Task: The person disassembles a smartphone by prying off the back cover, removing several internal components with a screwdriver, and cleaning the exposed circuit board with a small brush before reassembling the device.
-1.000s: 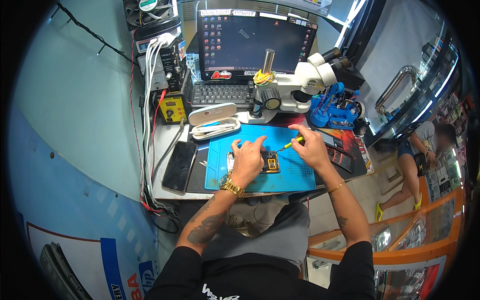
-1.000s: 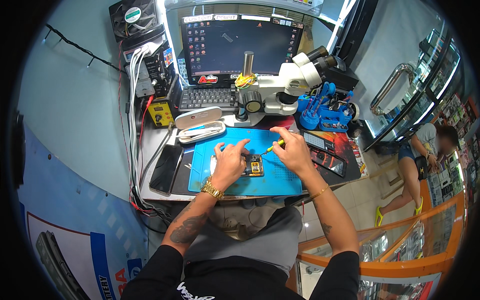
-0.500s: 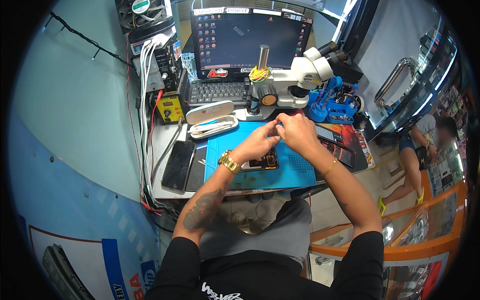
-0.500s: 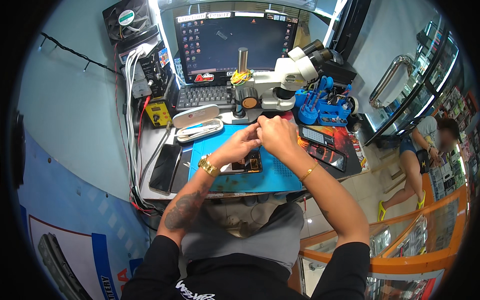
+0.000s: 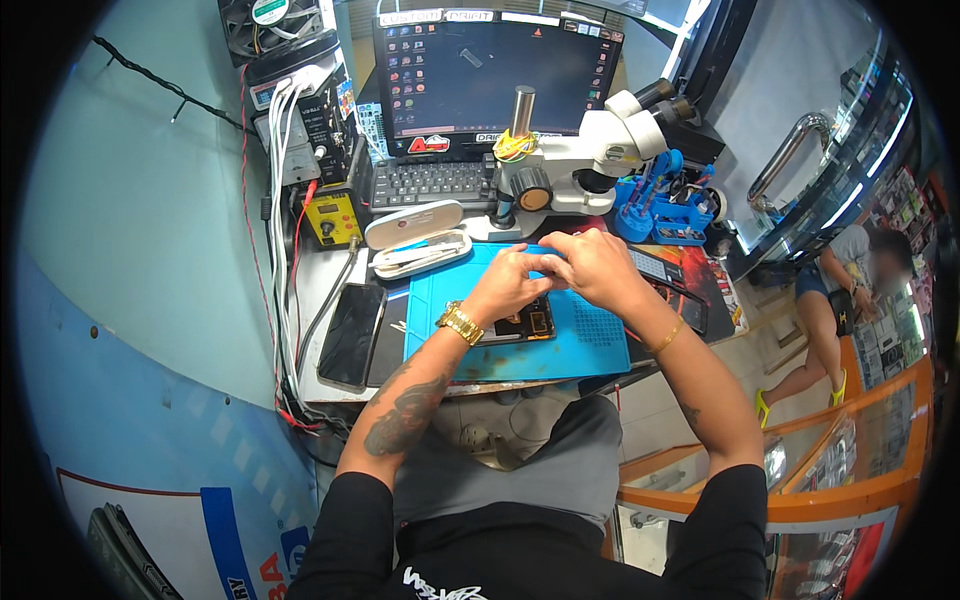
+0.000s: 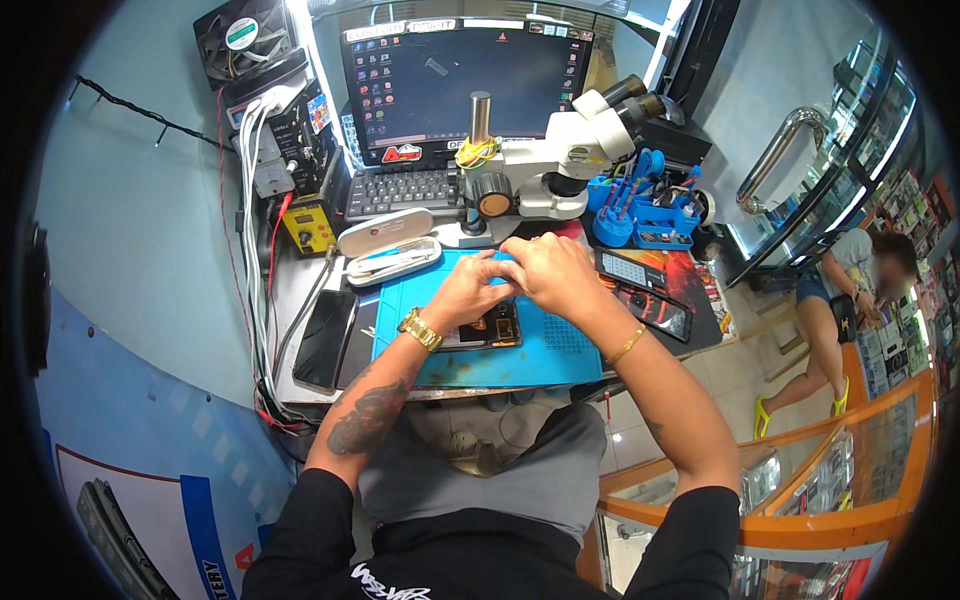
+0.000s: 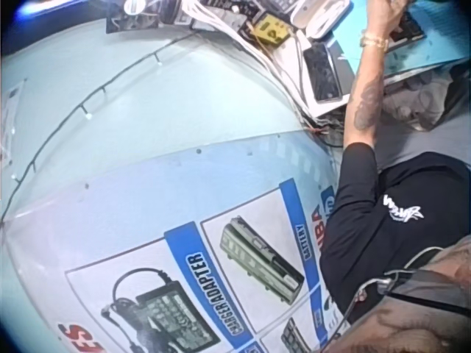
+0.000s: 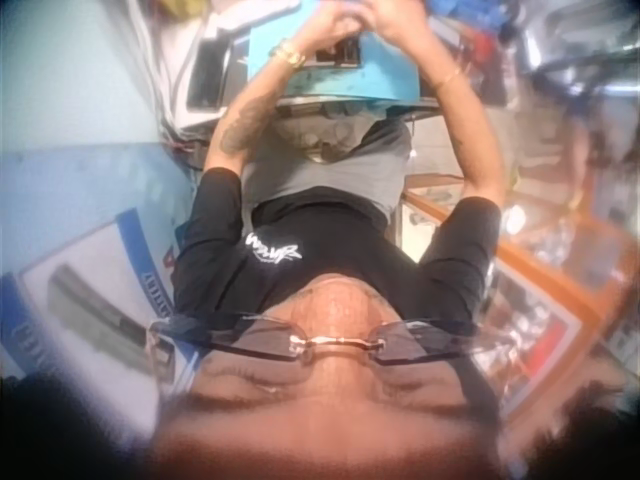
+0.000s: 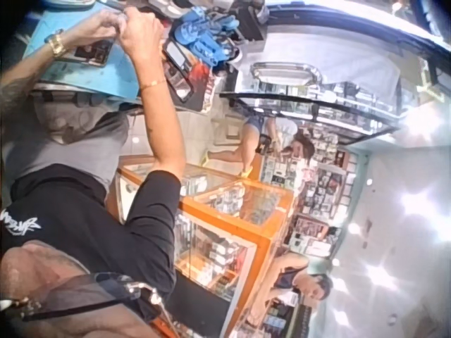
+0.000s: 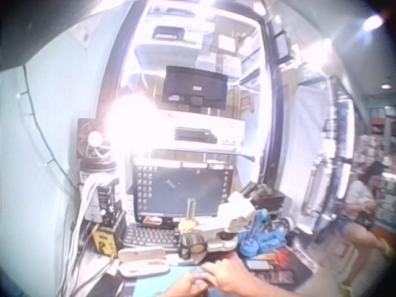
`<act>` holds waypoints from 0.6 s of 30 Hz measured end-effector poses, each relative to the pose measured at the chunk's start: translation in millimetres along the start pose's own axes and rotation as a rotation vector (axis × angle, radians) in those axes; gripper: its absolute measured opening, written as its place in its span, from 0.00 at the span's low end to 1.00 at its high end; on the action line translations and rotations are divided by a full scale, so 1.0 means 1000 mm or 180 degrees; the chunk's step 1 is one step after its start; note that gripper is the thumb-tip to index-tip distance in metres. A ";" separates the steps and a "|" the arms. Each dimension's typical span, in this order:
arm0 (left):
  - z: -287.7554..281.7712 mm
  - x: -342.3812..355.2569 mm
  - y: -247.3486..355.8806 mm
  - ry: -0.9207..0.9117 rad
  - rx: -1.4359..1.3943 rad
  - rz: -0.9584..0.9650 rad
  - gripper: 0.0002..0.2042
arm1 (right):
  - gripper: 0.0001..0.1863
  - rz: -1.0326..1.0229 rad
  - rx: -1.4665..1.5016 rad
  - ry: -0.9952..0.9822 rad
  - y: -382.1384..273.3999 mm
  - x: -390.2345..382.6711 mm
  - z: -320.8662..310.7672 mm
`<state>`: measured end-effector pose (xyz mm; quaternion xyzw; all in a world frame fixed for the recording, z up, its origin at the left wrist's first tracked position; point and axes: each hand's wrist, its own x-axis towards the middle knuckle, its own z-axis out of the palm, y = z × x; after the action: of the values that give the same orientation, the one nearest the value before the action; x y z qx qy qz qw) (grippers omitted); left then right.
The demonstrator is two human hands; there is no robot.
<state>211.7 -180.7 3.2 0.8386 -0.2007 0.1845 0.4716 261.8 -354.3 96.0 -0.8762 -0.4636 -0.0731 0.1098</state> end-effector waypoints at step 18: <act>0.011 0.001 -0.009 0.0356 0.0436 0.0407 0.07 | 0.23 -0.0552 0.0561 -0.0074 0.017 0.004 -0.002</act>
<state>218.8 -185.6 -7.9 0.8428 -0.2141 0.2739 0.4109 277.8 -360.9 96.6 -0.8205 -0.5436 -0.0312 0.1744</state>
